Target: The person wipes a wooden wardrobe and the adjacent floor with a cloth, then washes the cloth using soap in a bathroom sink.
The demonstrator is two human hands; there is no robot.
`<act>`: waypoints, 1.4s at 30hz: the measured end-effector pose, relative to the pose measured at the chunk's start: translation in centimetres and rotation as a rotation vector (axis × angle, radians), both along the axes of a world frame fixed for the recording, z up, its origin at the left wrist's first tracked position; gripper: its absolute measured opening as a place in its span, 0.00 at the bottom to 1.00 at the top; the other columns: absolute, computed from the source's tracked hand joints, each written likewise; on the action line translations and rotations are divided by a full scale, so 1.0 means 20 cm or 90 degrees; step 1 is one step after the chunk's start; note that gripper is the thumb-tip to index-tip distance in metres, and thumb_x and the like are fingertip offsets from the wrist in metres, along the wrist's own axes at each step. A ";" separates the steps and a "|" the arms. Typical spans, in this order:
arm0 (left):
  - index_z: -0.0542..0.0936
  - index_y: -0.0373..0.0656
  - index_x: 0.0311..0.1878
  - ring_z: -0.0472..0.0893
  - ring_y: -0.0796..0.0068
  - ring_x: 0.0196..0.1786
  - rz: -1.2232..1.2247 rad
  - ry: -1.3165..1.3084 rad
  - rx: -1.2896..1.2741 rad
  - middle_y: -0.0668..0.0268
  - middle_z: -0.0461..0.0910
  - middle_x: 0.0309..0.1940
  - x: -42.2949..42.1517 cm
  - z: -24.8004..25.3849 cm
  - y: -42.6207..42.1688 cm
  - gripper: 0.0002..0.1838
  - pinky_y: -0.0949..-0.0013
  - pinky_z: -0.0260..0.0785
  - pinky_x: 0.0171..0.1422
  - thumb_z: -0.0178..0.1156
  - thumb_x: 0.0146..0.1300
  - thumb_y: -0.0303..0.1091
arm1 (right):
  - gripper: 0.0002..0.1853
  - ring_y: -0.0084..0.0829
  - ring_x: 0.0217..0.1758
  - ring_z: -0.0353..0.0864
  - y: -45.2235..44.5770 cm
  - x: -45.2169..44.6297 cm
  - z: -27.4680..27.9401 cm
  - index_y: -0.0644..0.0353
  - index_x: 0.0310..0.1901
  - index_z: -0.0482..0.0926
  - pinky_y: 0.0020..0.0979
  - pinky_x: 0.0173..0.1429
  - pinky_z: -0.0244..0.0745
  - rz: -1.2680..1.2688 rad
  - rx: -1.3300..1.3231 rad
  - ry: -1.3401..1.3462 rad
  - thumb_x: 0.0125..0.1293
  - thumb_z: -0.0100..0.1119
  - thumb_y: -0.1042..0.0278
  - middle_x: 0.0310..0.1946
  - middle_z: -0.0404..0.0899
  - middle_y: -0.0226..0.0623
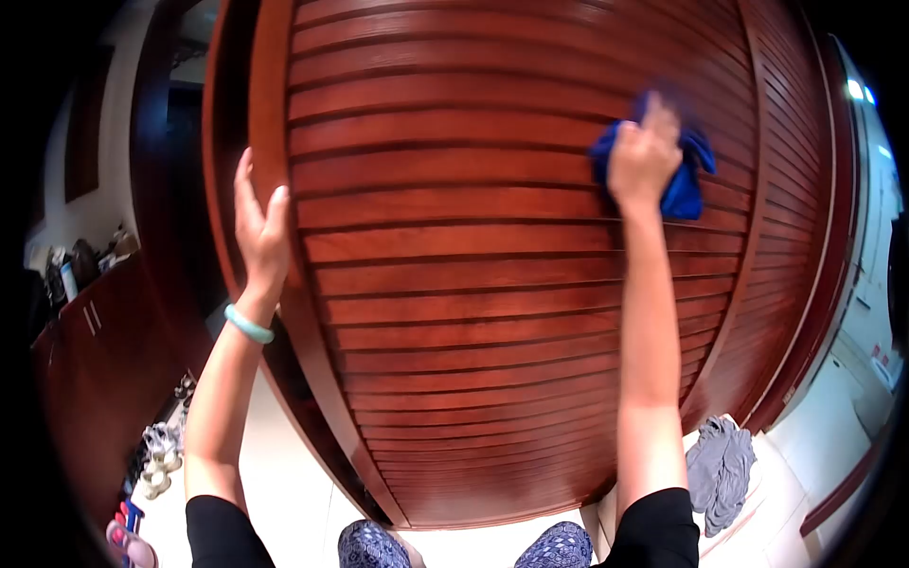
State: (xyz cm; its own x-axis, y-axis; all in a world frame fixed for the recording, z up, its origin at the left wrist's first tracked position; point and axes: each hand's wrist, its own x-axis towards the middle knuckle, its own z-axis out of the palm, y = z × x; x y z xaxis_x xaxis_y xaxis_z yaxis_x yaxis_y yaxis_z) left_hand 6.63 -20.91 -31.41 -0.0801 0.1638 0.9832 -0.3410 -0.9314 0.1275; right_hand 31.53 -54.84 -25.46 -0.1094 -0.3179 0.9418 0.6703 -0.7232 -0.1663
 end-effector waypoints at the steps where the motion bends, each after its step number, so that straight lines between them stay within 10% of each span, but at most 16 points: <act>1: 0.57 0.40 0.67 0.59 0.65 0.67 0.017 -0.003 0.025 0.59 0.60 0.65 0.00 0.00 0.01 0.30 0.65 0.48 0.70 0.50 0.62 0.33 | 0.29 0.48 0.69 0.54 0.18 -0.15 -0.01 0.62 0.63 0.61 0.53 0.65 0.52 -0.005 -0.039 -0.014 0.60 0.43 0.60 0.66 0.58 0.49; 9: 0.59 0.38 0.67 0.56 0.61 0.70 0.022 0.008 0.017 0.55 0.59 0.65 -0.03 -0.01 0.00 0.31 0.65 0.43 0.73 0.48 0.57 0.29 | 0.29 0.51 0.63 0.61 1.23 -0.87 -0.07 0.65 0.57 0.69 0.50 0.65 0.54 0.272 -0.345 -0.175 0.50 0.51 0.69 0.64 0.58 0.57; 12: 0.59 0.42 0.67 0.52 0.56 0.69 0.445 0.044 0.137 0.55 0.56 0.64 -0.11 -0.08 -0.05 0.36 0.55 0.37 0.73 0.55 0.52 0.39 | 0.26 0.42 0.58 0.67 1.13 -0.80 -0.09 0.59 0.53 0.74 0.41 0.64 0.57 0.202 -0.454 -0.257 0.47 0.56 0.66 0.61 0.65 0.47; 18: 0.34 0.42 0.71 0.31 0.42 0.72 0.469 0.100 0.008 0.37 0.33 0.68 -0.21 -0.19 0.05 0.68 0.34 0.20 0.66 0.63 0.39 0.71 | 0.24 0.42 0.67 0.58 0.59 -0.50 -0.22 0.58 0.55 0.72 0.46 0.66 0.52 0.106 -0.323 -0.171 0.55 0.49 0.62 0.65 0.61 0.37; 26: 0.30 0.37 0.69 0.68 0.48 0.51 0.374 0.110 -0.073 0.43 0.60 0.51 -0.19 -0.20 0.03 0.71 0.54 0.63 0.57 0.70 0.37 0.59 | 0.28 0.48 0.72 0.49 0.83 -0.63 -0.41 0.56 0.64 0.62 0.63 0.65 0.45 0.077 -0.114 0.013 0.61 0.41 0.62 0.68 0.54 0.45; 34: 0.59 0.31 0.63 0.77 0.53 0.50 0.364 0.040 -0.101 0.49 0.72 0.51 -0.21 -0.21 0.09 0.54 0.59 0.72 0.49 0.71 0.36 0.53 | 0.25 0.43 0.66 0.60 1.29 -0.98 -0.57 0.59 0.54 0.71 0.55 0.64 0.52 0.207 -0.327 -0.095 0.52 0.51 0.65 0.66 0.59 0.37; 42: 0.66 0.32 0.59 0.78 0.53 0.49 0.330 0.036 -0.072 0.50 0.74 0.51 -0.25 -0.22 0.12 0.47 0.60 0.72 0.49 0.70 0.37 0.52 | 0.27 0.41 0.67 0.62 0.94 -0.73 -0.74 0.67 0.54 0.71 0.36 0.66 0.59 0.470 -0.361 -0.109 0.47 0.48 0.77 0.65 0.62 0.43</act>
State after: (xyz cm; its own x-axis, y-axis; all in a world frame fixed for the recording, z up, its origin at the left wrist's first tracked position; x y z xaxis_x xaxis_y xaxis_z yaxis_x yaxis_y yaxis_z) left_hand 1.68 -18.46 -35.75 -0.1258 0.2222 0.9668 0.1709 -0.9552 0.2418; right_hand 16.86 -36.05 -40.24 -0.2148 0.1378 0.9669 0.9735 -0.0497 0.2233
